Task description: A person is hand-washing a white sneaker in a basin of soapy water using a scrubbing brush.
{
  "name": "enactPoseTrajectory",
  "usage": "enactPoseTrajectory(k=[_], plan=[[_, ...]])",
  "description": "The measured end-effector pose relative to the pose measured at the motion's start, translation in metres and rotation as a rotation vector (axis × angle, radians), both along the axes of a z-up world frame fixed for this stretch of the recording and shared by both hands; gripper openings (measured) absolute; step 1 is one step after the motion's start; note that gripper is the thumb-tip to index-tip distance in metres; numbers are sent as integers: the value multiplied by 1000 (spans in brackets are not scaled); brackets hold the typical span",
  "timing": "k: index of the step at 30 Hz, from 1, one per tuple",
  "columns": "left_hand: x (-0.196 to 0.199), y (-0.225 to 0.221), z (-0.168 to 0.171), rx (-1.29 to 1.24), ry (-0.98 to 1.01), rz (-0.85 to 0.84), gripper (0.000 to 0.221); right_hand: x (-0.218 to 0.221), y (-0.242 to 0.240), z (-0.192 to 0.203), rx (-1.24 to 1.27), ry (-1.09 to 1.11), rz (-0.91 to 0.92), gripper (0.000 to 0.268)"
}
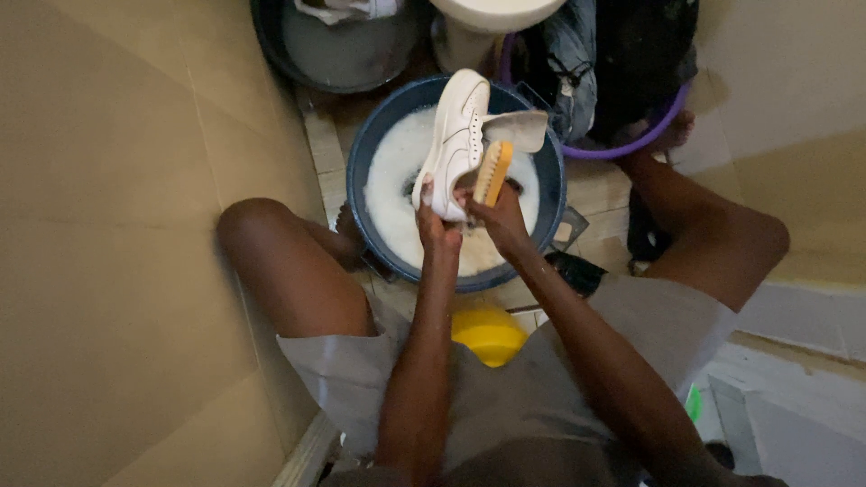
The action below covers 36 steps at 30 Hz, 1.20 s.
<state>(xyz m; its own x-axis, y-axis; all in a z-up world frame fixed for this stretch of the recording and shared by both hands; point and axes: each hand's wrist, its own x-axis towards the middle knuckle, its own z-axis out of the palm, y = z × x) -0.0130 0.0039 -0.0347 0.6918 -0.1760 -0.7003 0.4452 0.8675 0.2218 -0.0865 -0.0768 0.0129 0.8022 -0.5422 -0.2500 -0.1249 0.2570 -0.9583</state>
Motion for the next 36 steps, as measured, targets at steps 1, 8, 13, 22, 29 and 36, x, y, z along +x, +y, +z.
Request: enactPoseTrajectory(k=[1,8,13,22,29,36], plan=[[6,5,-2,57,-5,-66,45,-5,1,-2,40,28,60,40],[5,-6,-22,-82,-102,-115,49,-21,12,27,-90,147,379,69],[12,-10,5,32,-135,-43,39,-25,-7,37,-42,115,112,84],[20,-11,-2,324,38,-35,87,-27,0,33,-1089,559,403,57],[15,-8,-31,431,64,-14,84,-34,-25,-51,-1612,525,598,36],[12,-9,-16,411,147,25,91,-16,-13,10,-1460,601,813,93]])
